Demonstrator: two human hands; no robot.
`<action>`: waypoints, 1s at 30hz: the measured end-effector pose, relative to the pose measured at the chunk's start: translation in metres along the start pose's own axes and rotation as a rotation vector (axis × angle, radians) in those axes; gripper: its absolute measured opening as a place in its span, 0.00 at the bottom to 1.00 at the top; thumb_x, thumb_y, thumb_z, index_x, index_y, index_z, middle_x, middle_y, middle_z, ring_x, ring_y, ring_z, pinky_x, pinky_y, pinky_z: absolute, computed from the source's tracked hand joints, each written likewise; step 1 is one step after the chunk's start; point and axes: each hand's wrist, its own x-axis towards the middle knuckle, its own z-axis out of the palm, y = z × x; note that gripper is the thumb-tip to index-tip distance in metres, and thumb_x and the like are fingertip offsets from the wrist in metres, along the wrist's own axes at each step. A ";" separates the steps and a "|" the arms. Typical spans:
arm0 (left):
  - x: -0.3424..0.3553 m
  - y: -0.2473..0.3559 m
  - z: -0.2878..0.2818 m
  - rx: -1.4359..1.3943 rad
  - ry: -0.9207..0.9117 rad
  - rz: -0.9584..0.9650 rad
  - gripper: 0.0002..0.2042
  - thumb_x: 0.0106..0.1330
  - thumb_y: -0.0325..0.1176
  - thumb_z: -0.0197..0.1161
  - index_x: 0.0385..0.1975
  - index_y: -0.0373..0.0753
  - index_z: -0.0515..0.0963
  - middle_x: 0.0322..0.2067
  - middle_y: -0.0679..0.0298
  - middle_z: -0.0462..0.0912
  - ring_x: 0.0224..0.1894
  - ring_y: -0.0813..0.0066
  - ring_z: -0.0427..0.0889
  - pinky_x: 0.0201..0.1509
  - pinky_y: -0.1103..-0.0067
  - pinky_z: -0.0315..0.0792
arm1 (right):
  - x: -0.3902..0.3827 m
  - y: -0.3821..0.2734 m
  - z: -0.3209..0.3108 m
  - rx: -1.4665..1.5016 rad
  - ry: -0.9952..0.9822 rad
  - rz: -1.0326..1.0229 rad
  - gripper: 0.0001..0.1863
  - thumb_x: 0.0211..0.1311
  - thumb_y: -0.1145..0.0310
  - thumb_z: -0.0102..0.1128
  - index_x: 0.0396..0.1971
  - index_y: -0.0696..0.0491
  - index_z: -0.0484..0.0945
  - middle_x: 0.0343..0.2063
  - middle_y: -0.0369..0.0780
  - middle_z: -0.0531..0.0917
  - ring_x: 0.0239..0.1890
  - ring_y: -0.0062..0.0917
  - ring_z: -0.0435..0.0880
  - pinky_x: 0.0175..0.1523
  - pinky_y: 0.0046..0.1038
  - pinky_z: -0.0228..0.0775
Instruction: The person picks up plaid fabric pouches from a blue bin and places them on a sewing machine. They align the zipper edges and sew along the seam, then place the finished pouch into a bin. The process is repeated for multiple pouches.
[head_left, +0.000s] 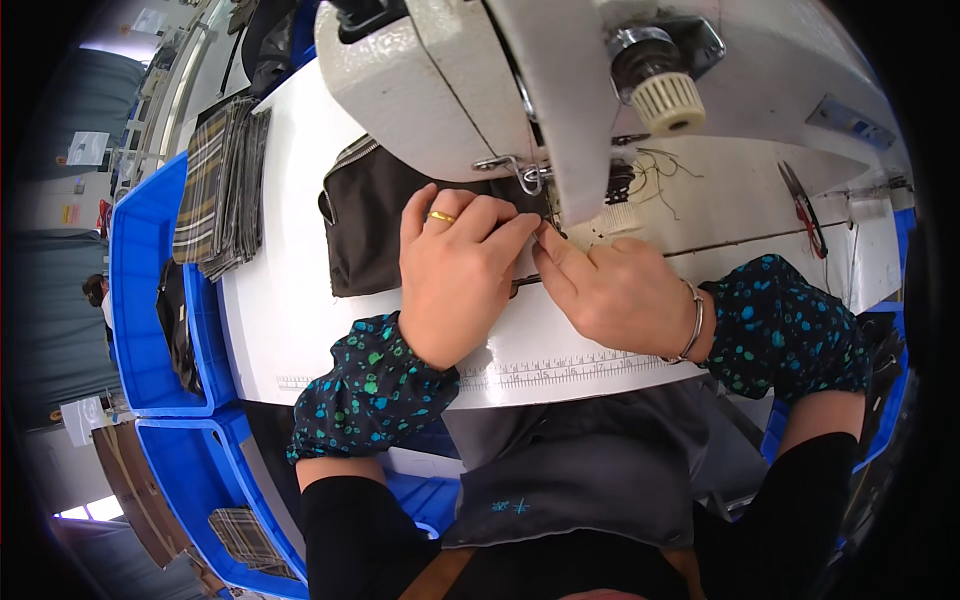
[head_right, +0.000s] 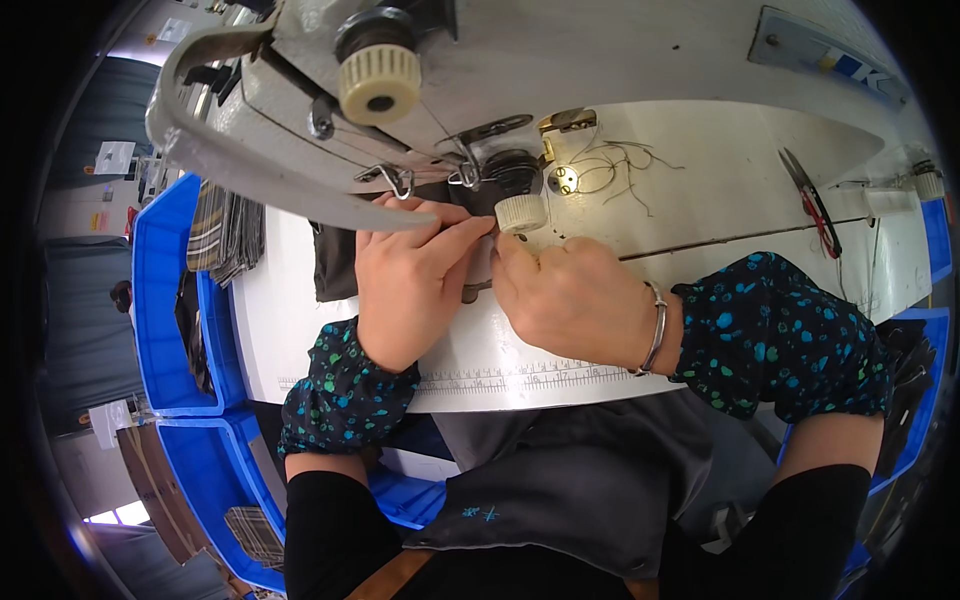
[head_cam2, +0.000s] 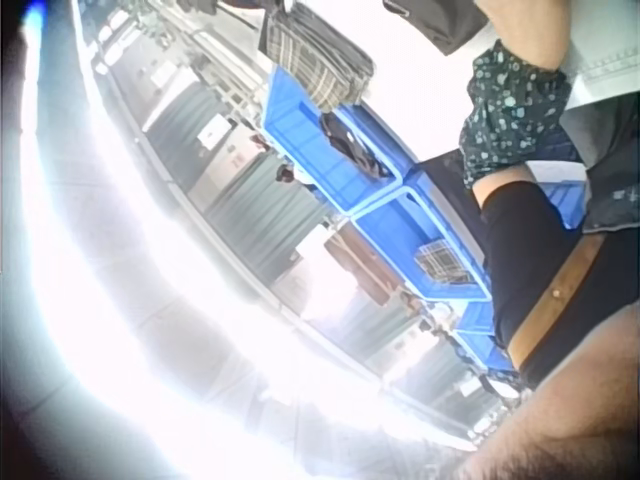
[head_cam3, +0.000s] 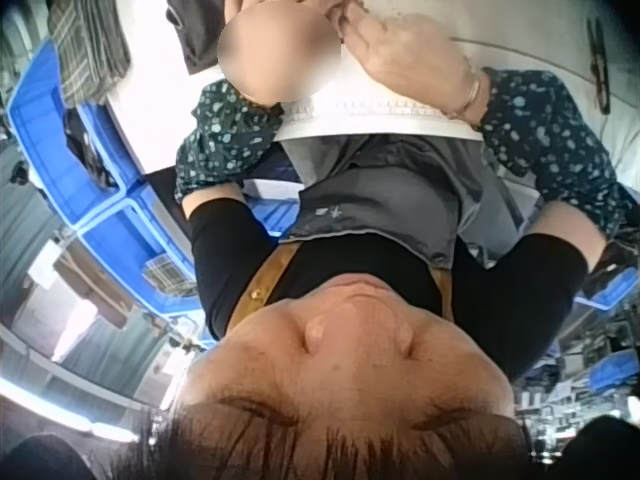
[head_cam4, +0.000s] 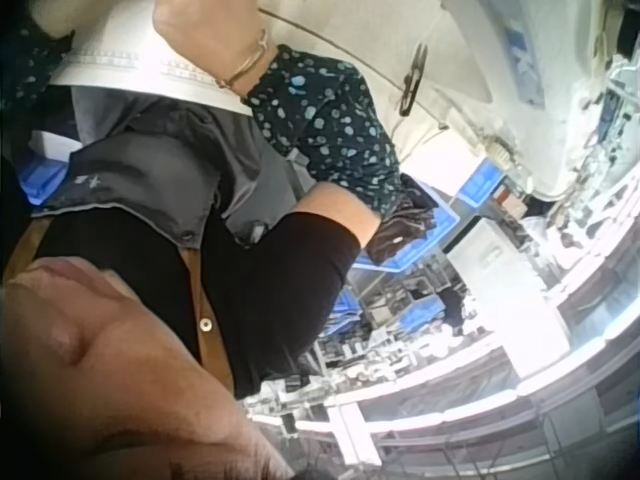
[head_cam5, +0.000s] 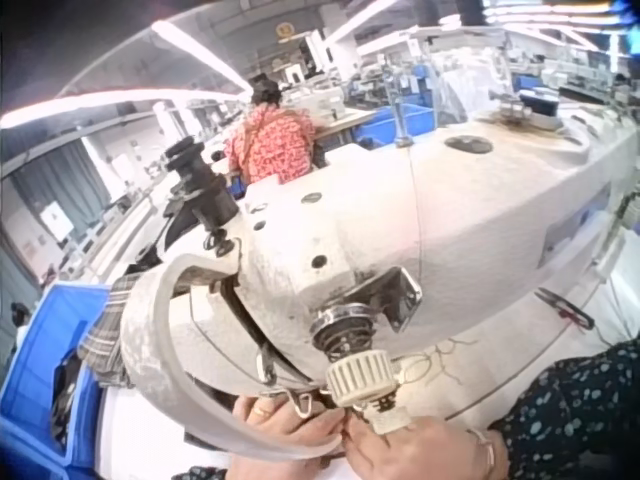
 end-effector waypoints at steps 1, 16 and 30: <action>0.000 0.000 -0.002 0.014 -0.003 0.008 0.11 0.59 0.26 0.70 0.41 0.47 0.89 0.36 0.72 0.85 0.46 0.65 0.82 0.60 0.62 0.69 | 0.000 0.000 0.000 0.007 0.018 -0.005 0.17 0.56 0.69 0.62 0.44 0.62 0.86 0.49 0.51 0.88 0.19 0.19 0.78 0.24 0.23 0.70; 0.010 -0.019 0.010 -0.313 -0.057 0.046 0.16 0.52 0.14 0.66 0.39 0.38 0.89 0.32 0.63 0.84 0.33 0.61 0.83 0.37 0.71 0.77 | 0.001 0.000 0.000 -0.002 0.032 -0.024 0.16 0.57 0.70 0.63 0.44 0.62 0.86 0.50 0.50 0.88 0.19 0.17 0.77 0.25 0.22 0.69; 0.012 -0.019 0.006 -0.296 -0.099 0.052 0.16 0.52 0.15 0.66 0.39 0.38 0.89 0.33 0.63 0.84 0.34 0.62 0.83 0.37 0.73 0.77 | 0.000 0.001 0.002 0.032 0.020 -0.047 0.18 0.55 0.71 0.63 0.44 0.63 0.85 0.50 0.54 0.88 0.18 0.19 0.78 0.24 0.24 0.70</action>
